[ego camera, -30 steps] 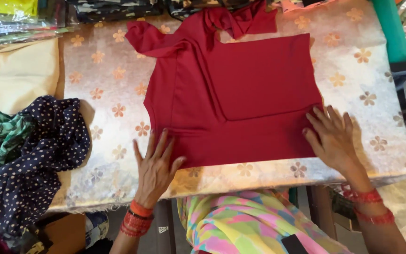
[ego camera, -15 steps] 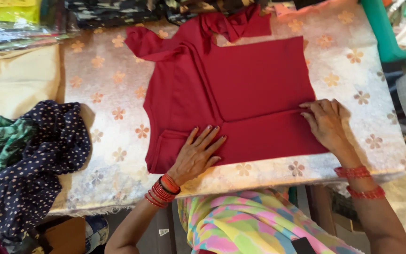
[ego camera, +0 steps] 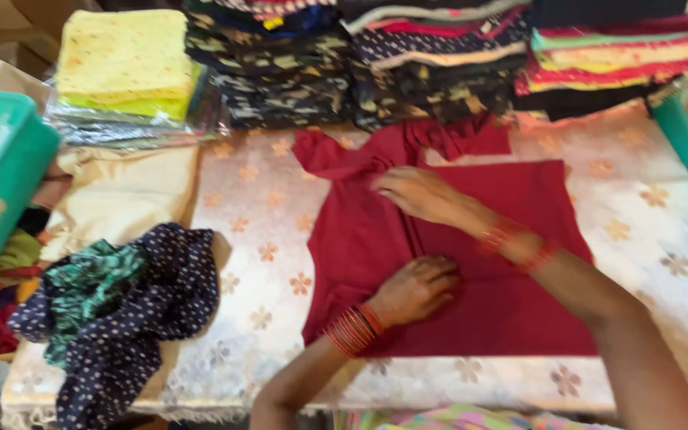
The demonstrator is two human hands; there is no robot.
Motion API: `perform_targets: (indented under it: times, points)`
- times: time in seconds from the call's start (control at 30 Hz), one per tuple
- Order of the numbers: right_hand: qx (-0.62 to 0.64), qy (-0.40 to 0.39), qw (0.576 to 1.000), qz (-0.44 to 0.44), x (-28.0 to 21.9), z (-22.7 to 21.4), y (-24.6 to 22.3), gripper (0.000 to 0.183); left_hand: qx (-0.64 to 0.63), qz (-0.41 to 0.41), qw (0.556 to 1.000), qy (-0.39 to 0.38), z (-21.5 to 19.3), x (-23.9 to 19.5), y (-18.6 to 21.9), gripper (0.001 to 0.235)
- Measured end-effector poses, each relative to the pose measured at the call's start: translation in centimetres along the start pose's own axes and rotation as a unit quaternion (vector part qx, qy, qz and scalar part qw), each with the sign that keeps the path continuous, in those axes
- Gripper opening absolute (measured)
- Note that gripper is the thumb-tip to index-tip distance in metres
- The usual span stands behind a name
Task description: Folding various pieces of clothing on a table in a workspace.
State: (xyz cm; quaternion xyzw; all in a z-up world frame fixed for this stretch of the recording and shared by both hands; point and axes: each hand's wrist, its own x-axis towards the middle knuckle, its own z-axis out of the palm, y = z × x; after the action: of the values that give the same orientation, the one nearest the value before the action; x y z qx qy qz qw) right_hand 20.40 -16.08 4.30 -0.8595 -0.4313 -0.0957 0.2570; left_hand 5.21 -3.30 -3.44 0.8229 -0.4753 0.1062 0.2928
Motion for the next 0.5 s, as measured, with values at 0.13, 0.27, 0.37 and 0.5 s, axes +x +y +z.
perform_targets:
  times: [0.13, 0.27, 0.37, 0.5]
  points:
    - [0.001, 0.019, 0.998, -0.052, 12.0, 7.3, 1.2, 0.020, -0.037, -0.001, 0.999, 0.014, 1.1, -0.4, -0.8, 0.037]
    - [-0.101, -0.042, 0.991, 0.081, 18.8, 11.7, 0.7, 0.052, -0.022, -0.004, 1.000, 0.000, 1.3, -0.7, -0.6, 0.034]
    - [-0.175, 0.149, 0.973, -0.008, 20.5, 22.0, 7.6, 0.091, -0.040, 0.000, 0.999, 0.000, 1.9, -1.2, -1.1, 0.043]
    - [-0.144, -0.043, 0.982, 0.117, 21.5, 18.3, 8.7, 0.025, 0.006, 0.001, 1.000, 0.009, 1.0, -0.7, -0.6, 0.039]
